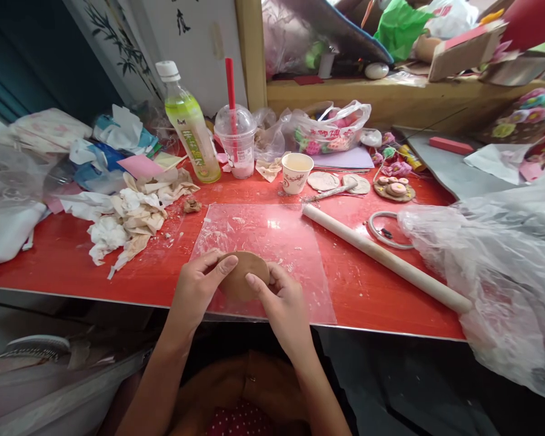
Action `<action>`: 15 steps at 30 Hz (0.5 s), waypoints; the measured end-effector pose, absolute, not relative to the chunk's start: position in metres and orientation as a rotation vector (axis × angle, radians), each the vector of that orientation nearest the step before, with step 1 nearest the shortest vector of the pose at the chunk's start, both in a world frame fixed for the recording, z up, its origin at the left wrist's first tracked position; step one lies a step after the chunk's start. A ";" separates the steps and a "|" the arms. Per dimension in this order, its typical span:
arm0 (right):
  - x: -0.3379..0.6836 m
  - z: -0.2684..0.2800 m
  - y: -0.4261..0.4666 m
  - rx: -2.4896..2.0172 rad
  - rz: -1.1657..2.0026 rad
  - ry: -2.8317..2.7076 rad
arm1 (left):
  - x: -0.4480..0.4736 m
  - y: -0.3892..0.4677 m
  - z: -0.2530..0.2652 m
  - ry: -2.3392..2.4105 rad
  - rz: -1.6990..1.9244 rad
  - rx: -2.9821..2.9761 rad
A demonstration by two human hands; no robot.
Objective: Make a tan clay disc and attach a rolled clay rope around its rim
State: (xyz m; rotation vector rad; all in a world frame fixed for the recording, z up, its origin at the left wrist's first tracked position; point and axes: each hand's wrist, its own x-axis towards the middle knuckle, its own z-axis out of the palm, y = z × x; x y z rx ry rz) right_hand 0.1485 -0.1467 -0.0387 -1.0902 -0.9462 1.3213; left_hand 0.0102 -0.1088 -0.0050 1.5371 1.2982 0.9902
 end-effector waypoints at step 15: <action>0.150 -0.040 -0.148 -1.020 1.371 -0.861 | 0.009 -0.106 -0.008 1.256 0.855 1.455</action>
